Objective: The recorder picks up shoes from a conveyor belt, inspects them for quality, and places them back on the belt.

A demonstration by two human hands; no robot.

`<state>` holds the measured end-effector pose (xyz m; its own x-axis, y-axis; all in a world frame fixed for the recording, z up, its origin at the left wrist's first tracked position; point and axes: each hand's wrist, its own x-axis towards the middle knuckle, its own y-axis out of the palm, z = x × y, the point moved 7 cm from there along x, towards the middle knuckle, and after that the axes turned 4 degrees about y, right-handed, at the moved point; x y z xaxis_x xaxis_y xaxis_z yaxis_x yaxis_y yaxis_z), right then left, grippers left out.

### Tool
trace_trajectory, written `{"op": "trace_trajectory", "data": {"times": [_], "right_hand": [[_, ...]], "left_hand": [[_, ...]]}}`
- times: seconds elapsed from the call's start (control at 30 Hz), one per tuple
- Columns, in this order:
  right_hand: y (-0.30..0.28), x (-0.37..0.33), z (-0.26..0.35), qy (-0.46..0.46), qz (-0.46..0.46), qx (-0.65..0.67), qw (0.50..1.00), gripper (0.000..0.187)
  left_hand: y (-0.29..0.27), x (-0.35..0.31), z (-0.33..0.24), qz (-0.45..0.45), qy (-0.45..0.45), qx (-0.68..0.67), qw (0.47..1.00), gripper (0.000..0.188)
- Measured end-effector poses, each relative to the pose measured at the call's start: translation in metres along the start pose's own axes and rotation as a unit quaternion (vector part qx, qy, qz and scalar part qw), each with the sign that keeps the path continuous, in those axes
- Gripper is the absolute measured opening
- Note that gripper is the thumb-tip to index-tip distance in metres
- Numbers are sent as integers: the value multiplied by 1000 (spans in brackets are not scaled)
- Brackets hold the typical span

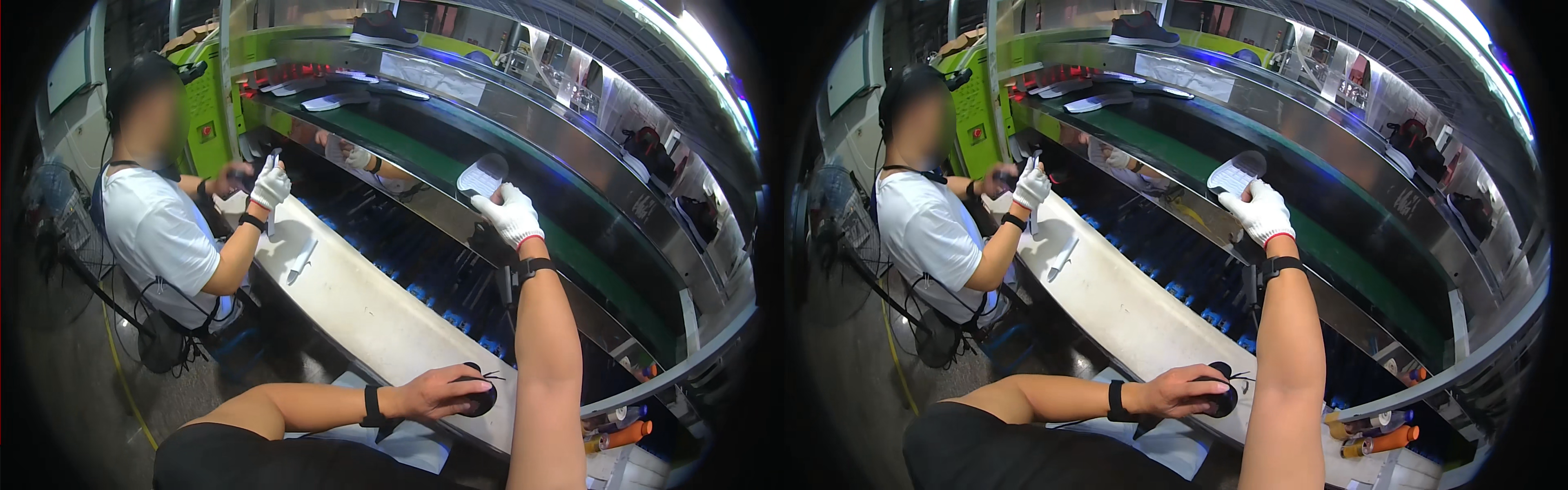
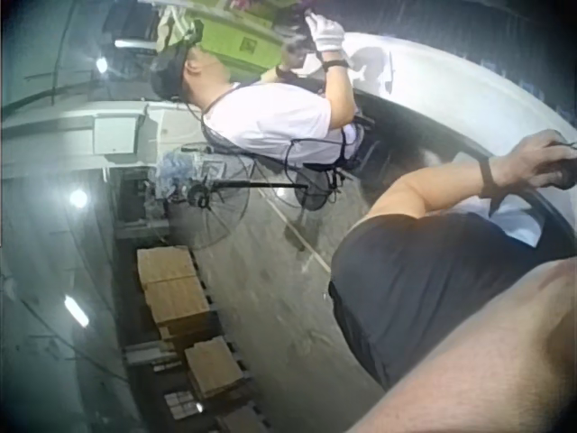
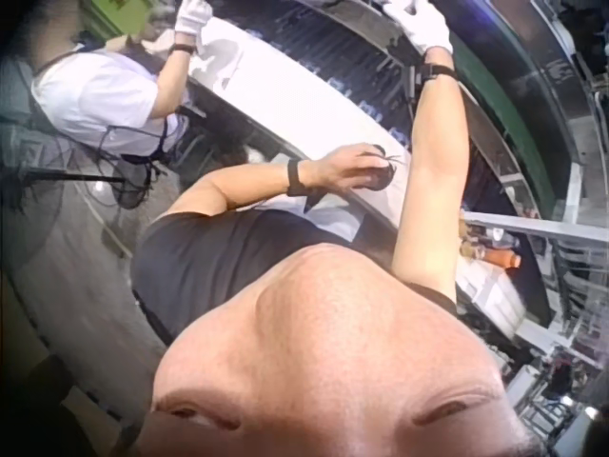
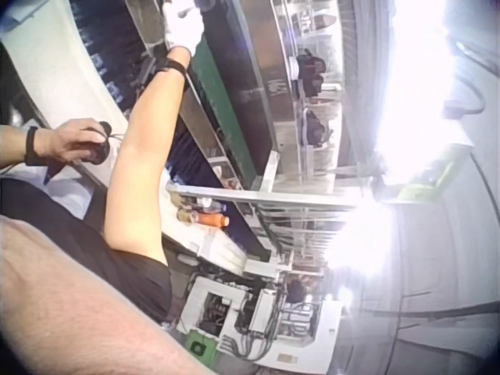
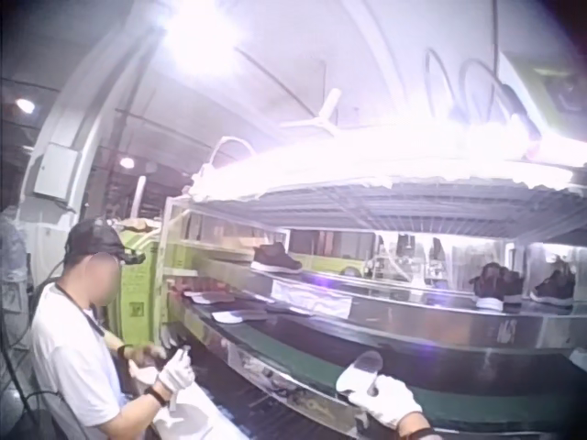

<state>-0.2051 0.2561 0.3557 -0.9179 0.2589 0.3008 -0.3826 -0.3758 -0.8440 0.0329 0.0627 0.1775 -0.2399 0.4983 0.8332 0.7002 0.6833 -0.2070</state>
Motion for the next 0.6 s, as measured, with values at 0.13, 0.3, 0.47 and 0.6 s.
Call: {"op": "trace_trajectory", "data": {"times": [0.13, 0.3, 0.47, 0.6], "right_hand": [[-8, -20, 5, -54, -11, -17, 998, 65], [-9, -59, -15, -165, -134, -60, 975, 46], [-21, -178, -55, -247, -318, 24, 915, 43], [-38, -350, -61, -251, -380, 23, 890, 33]], "left_hand": [[-9, -17, 3, -11, -10, 0, 1000, 66], [-27, -32, 2, -18, -15, 40, 999, 80], [-32, -37, -1, 8, -20, 24, 999, 87], [-36, -44, 0, 18, -30, 11, 999, 88]]}}
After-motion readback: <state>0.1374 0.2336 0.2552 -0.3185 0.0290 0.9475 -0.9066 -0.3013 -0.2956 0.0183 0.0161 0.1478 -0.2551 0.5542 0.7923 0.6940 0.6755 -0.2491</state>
